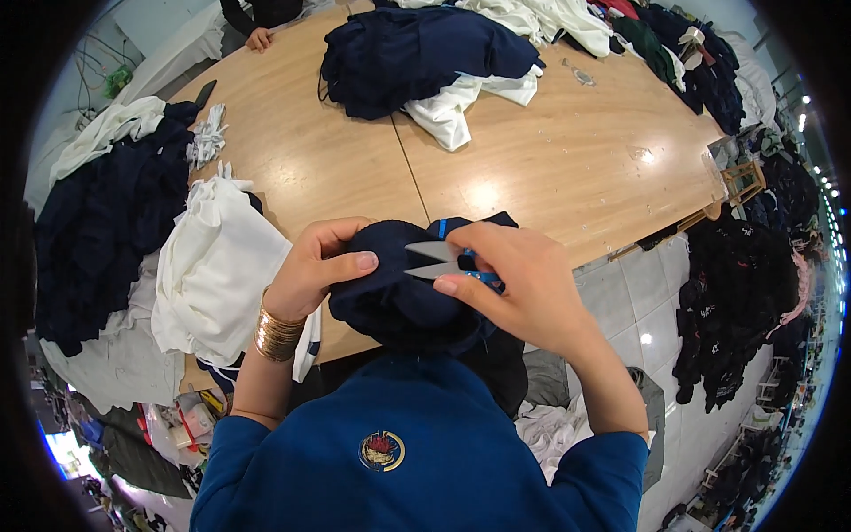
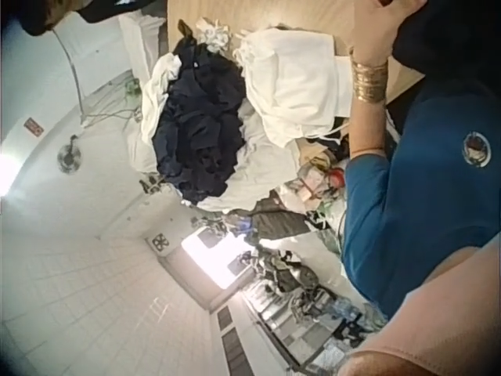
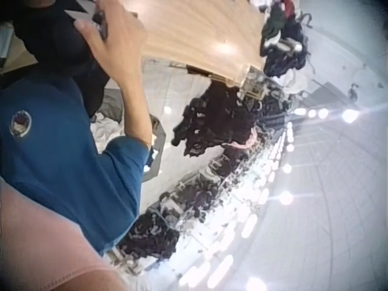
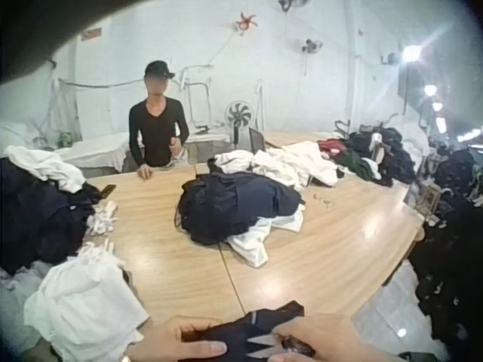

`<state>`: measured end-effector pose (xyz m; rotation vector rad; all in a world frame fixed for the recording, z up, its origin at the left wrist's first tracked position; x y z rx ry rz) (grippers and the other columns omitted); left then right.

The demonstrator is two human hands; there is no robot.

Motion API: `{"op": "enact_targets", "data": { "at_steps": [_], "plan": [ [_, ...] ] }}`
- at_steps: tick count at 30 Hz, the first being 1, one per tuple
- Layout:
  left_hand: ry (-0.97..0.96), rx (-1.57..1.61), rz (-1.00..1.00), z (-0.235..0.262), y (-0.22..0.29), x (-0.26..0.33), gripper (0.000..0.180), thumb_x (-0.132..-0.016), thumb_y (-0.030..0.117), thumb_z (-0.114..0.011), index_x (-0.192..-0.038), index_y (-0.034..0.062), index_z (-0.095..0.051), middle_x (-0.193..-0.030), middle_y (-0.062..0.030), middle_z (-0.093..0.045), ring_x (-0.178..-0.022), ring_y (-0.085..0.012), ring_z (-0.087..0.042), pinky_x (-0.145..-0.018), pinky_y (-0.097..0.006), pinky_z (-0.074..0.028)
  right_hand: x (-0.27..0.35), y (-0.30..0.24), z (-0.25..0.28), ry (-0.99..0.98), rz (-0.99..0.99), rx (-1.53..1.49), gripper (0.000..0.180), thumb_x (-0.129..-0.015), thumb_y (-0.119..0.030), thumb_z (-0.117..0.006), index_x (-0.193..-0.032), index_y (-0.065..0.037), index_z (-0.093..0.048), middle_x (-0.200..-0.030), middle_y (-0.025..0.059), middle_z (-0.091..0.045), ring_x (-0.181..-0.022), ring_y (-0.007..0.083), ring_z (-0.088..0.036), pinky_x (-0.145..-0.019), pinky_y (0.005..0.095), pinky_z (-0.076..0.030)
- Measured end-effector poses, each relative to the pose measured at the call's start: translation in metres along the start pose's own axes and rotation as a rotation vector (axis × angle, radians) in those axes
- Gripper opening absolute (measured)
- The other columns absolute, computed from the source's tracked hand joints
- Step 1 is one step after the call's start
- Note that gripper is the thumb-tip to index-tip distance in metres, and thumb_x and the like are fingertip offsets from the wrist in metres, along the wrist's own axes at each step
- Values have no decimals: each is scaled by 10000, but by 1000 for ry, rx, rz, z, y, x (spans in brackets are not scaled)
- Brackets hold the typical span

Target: Trimming loose threads and inspecting blue athletic garments at a factory workstation using thread snips.

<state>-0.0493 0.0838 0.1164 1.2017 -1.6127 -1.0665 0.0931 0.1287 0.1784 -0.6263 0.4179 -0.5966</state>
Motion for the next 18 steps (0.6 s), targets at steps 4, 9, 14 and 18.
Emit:
{"op": "enact_targets", "data": {
  "at_steps": [4,9,14,18],
  "plan": [
    [8,26,49,-1,-5,0,328,-789,136,-641,-1049,-54,-581,-981,-62,-623,-876,-106,-579,-804,-234,-452,2,-16,-1,95,162,37,223,-774,-275,-666,-832,-74,-589,-705,42,-602,-590,206,-573,-538,297,-421],
    [-27,26,-1,-4,-3,0,332,-817,182,-650,-1070,-25,-594,-933,-35,-638,-802,-61,-583,-738,-194,-469,0,-15,-5,92,157,60,238,-773,-287,-670,-817,-66,-592,-701,46,-605,-588,199,-578,-520,293,-411],
    [-21,31,28,-2,-7,1,372,-806,203,-662,-1090,-25,-590,-937,-50,-642,-804,-71,-590,-736,-201,-475,0,-21,-5,146,232,81,242,-770,-299,-674,-800,-73,-591,-678,42,-591,-578,193,-572,-508,289,-396],
    [-30,1,20,0,-9,0,392,-801,225,-668,-1099,-19,-591,-936,-61,-645,-798,-82,-595,-731,-205,-478,0,-25,-6,162,252,143,242,-767,-307,-678,-790,-83,-589,-671,38,-588,-575,194,-569,-505,285,-390]
  ]
}}
Point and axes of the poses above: each hand's wrist, its own x-axis away from the middle knuckle, its own z-axis out of the back of the hand, y = z × x, the point moved 9 cm from there along -x, towards the middle knuckle
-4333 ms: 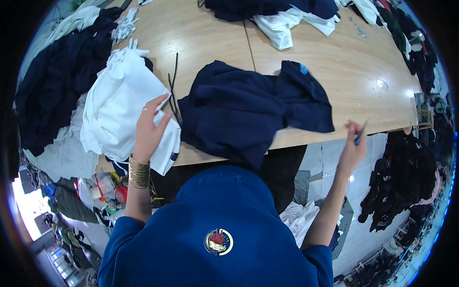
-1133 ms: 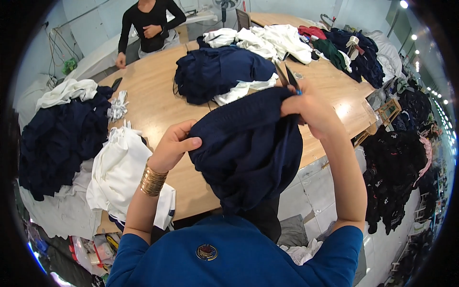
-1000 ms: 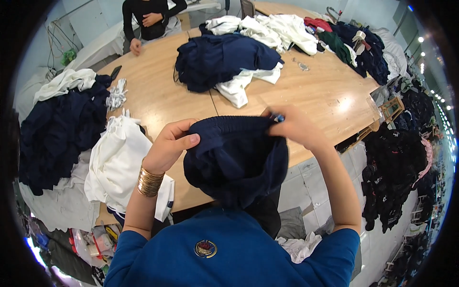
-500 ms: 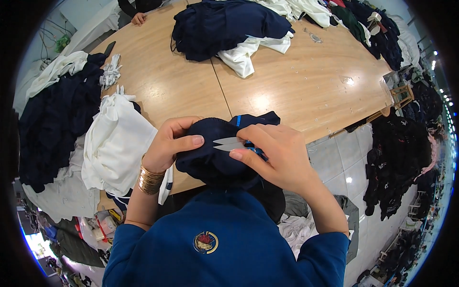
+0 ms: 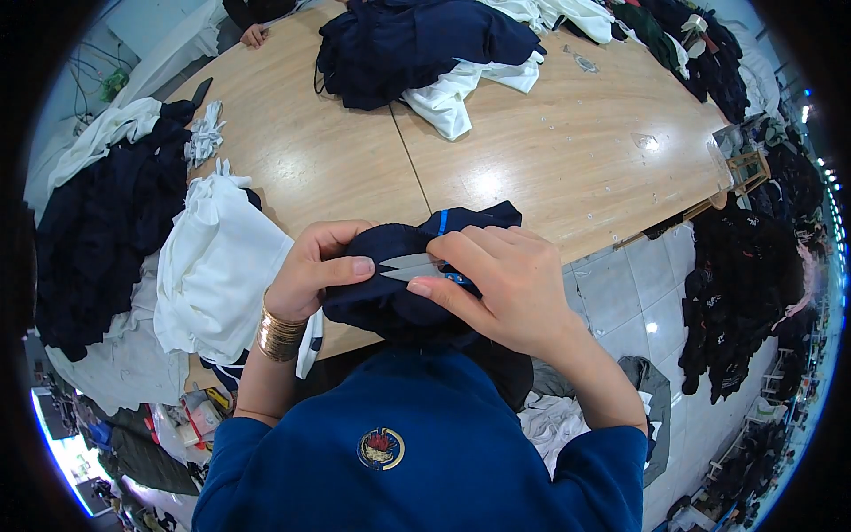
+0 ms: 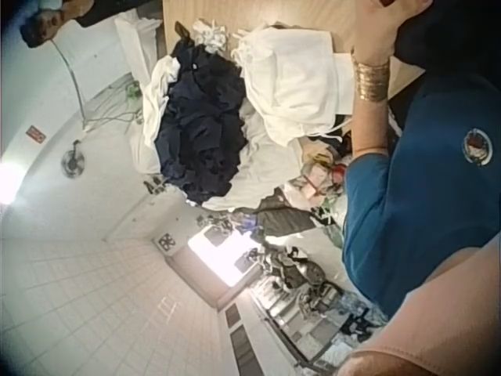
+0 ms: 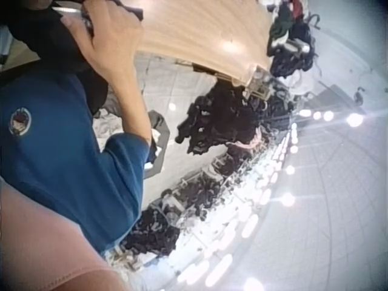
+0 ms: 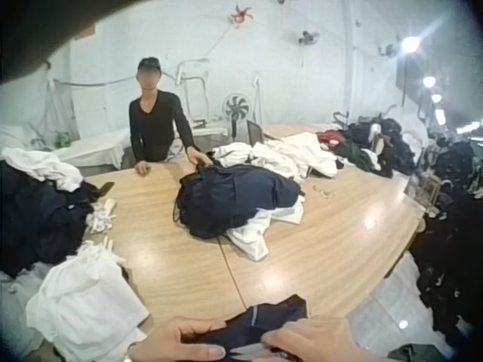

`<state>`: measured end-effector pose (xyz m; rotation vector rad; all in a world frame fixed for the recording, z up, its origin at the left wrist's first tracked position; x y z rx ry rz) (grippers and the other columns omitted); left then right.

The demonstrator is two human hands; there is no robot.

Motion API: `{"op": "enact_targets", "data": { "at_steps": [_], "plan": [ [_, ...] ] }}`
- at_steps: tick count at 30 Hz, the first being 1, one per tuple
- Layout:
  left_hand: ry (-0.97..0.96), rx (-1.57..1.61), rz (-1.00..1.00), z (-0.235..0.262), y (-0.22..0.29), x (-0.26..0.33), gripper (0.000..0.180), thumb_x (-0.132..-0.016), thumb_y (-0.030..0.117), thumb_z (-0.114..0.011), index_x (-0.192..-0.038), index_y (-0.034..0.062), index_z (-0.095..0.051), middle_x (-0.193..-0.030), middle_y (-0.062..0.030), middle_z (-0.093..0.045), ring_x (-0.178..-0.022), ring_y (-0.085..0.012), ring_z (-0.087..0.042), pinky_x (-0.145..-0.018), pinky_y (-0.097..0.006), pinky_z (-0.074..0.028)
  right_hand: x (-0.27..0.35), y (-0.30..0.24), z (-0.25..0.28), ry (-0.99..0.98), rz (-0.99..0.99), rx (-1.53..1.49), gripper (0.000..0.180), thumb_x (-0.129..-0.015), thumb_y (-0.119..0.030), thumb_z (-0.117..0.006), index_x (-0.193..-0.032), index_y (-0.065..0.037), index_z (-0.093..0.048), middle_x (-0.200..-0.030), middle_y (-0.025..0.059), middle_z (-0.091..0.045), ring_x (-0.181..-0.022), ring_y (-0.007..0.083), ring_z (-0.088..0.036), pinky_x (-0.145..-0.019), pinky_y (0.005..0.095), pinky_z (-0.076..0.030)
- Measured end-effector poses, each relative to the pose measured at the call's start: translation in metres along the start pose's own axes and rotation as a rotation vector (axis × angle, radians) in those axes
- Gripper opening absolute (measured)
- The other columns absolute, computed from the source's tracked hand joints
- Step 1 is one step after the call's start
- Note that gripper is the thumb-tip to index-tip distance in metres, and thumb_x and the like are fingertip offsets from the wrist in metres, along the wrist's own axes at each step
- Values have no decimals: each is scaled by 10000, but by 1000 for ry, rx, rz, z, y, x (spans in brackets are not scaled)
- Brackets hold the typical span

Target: Trimming loose threads and inspecting blue athletic garments at a factory workstation using thread snips.

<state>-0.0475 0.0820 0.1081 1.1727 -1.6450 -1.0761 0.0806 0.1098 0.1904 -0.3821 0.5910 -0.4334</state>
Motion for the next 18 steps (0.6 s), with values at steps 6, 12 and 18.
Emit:
{"op": "enact_targets", "data": {
  "at_steps": [6,12,18],
  "plan": [
    [2,33,-20,-3,3,1,359,-803,234,-665,-1064,-5,-609,-911,-52,-644,-793,-80,-587,-739,-202,-468,4,12,-1,-3,-49,-45,282,-746,-293,-695,-884,-69,-593,-737,47,-578,-622,199,-570,-558,285,-423],
    [-62,-111,-42,-4,13,6,250,-800,233,-668,-915,14,-627,-808,-4,-615,-731,-61,-548,-666,-189,-435,12,56,-51,-67,-260,-391,427,-681,-262,-742,-1027,-85,-565,-1059,92,-521,-888,245,-573,-718,312,-465],
    [-27,-308,-172,9,28,17,191,-778,190,-684,-847,19,-637,-775,-2,-616,-713,-61,-541,-651,-202,-427,31,102,-33,108,-414,-347,175,-681,-13,-650,-847,-51,-608,-731,59,-632,-722,173,-614,-675,280,-462]
  ]
}}
Point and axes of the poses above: each hand's wrist, its own x-axis away from the middle knuckle, its own z-axis out of the back of the hand, y = z × x, the point moved 9 cm from there along -x, towards the middle knuckle
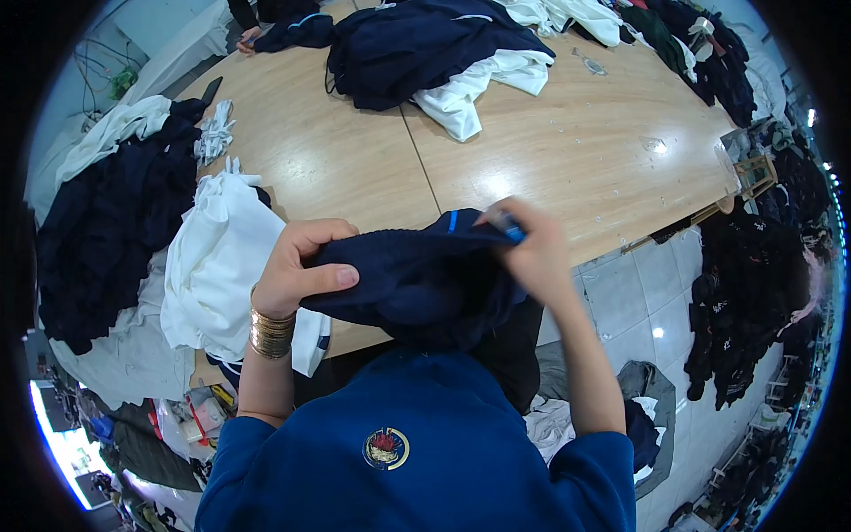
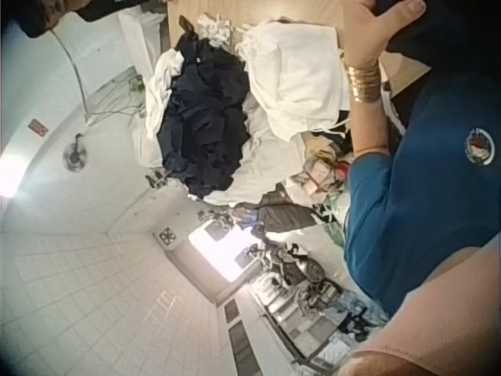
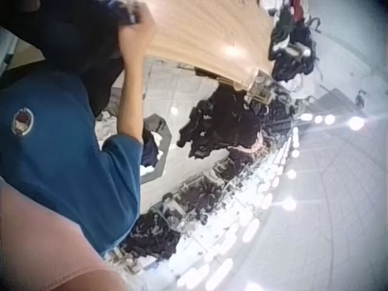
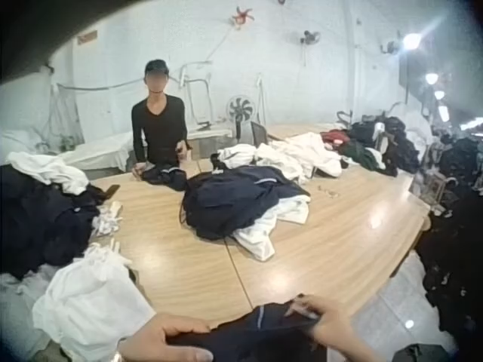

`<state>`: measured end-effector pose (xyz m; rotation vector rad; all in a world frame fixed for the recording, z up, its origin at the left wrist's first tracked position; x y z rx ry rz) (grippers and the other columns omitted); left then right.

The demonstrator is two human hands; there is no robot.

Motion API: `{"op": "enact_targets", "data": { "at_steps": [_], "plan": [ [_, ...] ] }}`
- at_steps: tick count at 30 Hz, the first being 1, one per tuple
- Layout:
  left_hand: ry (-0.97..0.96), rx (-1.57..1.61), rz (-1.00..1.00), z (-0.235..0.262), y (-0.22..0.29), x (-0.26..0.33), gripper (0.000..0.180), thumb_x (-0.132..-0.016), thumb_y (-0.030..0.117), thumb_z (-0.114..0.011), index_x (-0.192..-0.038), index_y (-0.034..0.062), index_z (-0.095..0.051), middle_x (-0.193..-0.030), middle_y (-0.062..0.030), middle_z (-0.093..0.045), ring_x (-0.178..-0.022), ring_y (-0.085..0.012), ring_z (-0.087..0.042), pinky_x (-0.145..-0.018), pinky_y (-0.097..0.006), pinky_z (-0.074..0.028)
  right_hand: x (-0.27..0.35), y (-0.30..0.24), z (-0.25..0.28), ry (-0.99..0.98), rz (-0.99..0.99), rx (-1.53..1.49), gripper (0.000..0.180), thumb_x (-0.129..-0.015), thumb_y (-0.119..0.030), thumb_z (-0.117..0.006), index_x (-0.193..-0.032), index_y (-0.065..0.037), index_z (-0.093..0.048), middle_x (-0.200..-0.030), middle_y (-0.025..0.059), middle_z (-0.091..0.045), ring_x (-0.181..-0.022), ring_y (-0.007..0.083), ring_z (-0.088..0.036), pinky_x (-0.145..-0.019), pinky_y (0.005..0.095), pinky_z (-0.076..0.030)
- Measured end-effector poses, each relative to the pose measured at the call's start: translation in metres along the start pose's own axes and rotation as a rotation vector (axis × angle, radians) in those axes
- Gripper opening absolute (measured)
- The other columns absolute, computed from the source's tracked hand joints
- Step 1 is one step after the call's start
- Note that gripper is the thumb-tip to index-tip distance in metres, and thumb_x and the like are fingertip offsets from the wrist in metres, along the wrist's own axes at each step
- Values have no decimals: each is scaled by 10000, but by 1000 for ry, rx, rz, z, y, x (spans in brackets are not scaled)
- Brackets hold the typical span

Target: Trimming loose threads and inspecting blue athletic garments at a factory workstation using thread snips.

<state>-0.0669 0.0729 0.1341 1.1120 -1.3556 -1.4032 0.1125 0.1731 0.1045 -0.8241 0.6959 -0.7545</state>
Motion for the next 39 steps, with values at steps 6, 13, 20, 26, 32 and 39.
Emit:
{"op": "enact_targets", "data": {
  "at_steps": [6,13,20,26,32,39],
  "plan": [
    [111,-46,58,7,-12,6,205,-772,186,-694,-840,2,-634,-766,-9,-617,-699,-64,-546,-645,-199,-432,5,-18,70,126,-185,-192,160,-615,42,-646,-761,-19,-623,-718,18,-609,-685,83,-550,-635,202,-403],
    [187,226,59,17,-25,9,189,-760,135,-687,-873,-5,-625,-802,-26,-628,-704,-77,-569,-646,-198,-449,6,-25,84,209,-135,216,153,-643,4,-639,-794,-22,-633,-682,42,-599,-657,99,-550,-602,226,-408],
    [649,825,-46,70,-46,40,205,-832,139,-560,-964,-15,-592,-905,-116,-645,-835,-196,-624,-797,-301,-496,20,40,104,242,-417,-164,182,-606,19,-578,-782,-10,-616,-666,7,-576,-599,87,-533,-544,220,-386],
    [640,1038,-8,80,-73,53,177,-845,132,-540,-949,8,-614,-942,-109,-650,-844,-205,-625,-822,-320,-492,34,45,101,292,-564,-627,279,-545,17,-546,-819,-36,-552,-643,-52,-473,-493,20,-402,-401,160,-225],
    [660,1096,21,82,-86,57,167,-843,113,-537,-947,10,-618,-953,-107,-651,-856,-208,-623,-832,-320,-489,36,51,103,338,-566,-736,360,-571,6,-533,-929,-29,-531,-692,-46,-495,-476,11,-399,-367,147,-198],
    [641,1130,69,85,-100,55,178,-847,102,-530,-972,8,-614,-965,-109,-649,-875,-218,-620,-842,-326,-486,31,49,94,356,-577,-800,285,-597,32,-528,-865,-59,-507,-654,-55,-477,-447,6,-381,-344,150,-174]
  ]
}}
Point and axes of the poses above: each hand's wrist, its own x-axis away from the middle knuckle, its own z-axis out of the back of the hand, y = z × x, the point moved 9 cm from there along -x, towards the middle knuckle
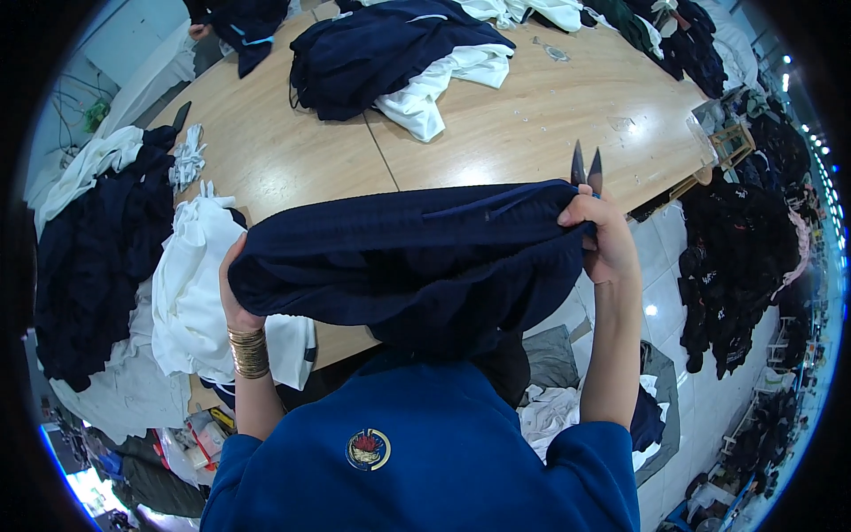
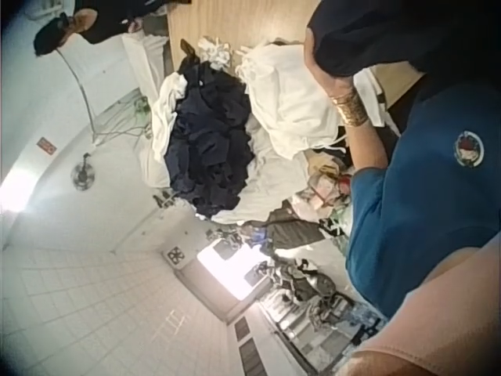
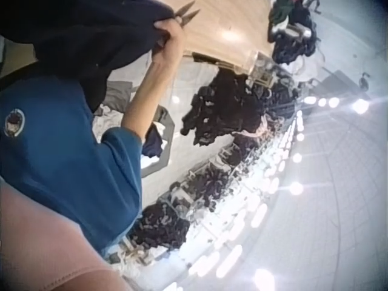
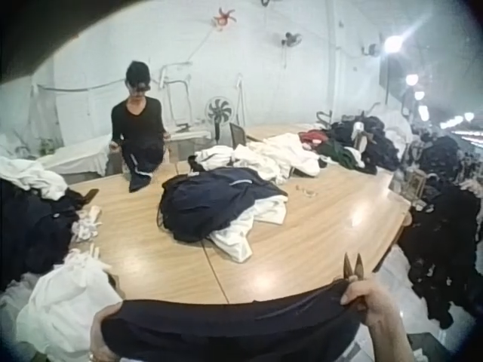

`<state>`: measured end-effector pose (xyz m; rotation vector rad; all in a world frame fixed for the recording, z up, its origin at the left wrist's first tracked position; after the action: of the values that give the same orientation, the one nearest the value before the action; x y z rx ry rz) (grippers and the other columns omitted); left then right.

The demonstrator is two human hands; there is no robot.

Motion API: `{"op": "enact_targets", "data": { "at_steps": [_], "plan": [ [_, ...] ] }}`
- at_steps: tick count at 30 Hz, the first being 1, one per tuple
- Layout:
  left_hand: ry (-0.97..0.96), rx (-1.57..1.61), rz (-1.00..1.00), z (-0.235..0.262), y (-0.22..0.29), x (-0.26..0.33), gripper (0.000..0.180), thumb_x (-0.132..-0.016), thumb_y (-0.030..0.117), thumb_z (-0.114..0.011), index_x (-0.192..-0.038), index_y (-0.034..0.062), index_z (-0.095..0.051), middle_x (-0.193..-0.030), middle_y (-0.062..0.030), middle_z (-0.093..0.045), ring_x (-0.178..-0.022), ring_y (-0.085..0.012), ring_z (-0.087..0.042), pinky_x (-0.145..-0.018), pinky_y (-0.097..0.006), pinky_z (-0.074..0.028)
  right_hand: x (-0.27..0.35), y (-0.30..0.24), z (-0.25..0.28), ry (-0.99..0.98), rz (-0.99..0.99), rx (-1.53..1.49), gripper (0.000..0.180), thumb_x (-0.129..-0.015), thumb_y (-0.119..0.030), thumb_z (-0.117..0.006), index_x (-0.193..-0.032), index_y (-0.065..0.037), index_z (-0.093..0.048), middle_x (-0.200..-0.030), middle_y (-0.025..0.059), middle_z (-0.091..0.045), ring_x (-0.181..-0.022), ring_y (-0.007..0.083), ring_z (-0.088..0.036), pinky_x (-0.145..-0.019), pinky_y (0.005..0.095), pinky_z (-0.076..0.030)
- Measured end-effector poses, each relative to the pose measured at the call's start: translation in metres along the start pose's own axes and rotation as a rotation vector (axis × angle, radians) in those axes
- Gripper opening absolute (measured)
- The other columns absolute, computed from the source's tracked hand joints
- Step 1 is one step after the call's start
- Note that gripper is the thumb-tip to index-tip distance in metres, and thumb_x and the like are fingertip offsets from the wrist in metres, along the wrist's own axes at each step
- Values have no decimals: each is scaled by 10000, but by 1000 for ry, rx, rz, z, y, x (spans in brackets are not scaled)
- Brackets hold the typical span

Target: Trimming loose threads and inspecting blue athletic garments at a factory workstation using thread snips.

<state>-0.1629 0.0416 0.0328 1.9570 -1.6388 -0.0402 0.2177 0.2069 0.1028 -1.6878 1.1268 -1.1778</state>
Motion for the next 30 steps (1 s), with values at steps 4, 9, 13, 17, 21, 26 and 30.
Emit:
{"op": "enact_targets", "data": {
  "at_steps": [4,9,13,17,21,26,30],
  "plan": [
    [18,-28,50,-2,-5,1,177,-841,88,-534,-970,-11,-604,-944,-103,-647,-879,-210,-616,-848,-327,-484,5,-2,-8,-3,-38,78,258,-593,25,-546,-828,-75,-513,-624,-45,-481,-464,21,-406,-366,159,-218],
    [-203,-1332,8,-24,-12,-4,275,-830,190,-597,-1047,21,-587,-965,-86,-629,-913,-175,-598,-824,-272,-452,-3,5,-18,-74,-12,191,147,-612,-29,-583,-752,-66,-564,-644,-35,-516,-525,40,-456,-427,179,-287],
    [-556,-1624,-461,-118,-63,-1,588,-736,310,-705,-1223,55,-498,-1182,-123,-528,-1084,-223,-504,-869,-333,-420,10,25,-95,-505,133,653,144,-662,-134,-573,-677,10,-572,-545,-21,-460,-540,70,-407,-498,238,-326],
    [-795,-1372,46,-152,-115,-16,420,-772,302,-691,-1080,31,-602,-941,-80,-637,-860,-144,-590,-776,-269,-460,19,13,-141,-602,209,822,167,-654,-142,-560,-689,19,-536,-560,87,-467,-563,150,-455,-549,299,-371],
    [-634,-1235,-104,-167,-89,-11,290,-813,231,-662,-988,1,-638,-810,-30,-644,-739,-73,-573,-712,-213,-461,20,-9,-133,-402,439,989,189,-645,-111,-582,-797,1,-574,-699,121,-593,-681,255,-573,-634,332,-435],
    [-373,-521,-143,-148,-27,-12,196,-856,129,-576,-977,-22,-608,-899,-86,-654,-782,-131,-629,-721,-229,-494,-9,-26,-73,-28,686,1080,349,-633,-44,-611,-982,-50,-602,-905,116,-643,-863,300,-608,-744,337,-475],
    [-177,-214,-135,-85,12,-27,223,-890,180,-505,-976,-2,-602,-934,-121,-653,-848,-213,-638,-774,-315,-510,-20,-38,-19,12,506,990,274,-640,-12,-572,-909,-7,-623,-732,70,-620,-698,173,-583,-655,269,-444]
  ]
}}
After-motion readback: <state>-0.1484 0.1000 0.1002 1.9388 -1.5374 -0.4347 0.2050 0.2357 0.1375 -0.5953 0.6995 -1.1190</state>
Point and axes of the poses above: each hand's wrist, its own x-axis away from the middle knuckle, its own z-axis out of the back of the hand, y = z × x, the point moved 9 cm from there along -x, towards the middle knuckle
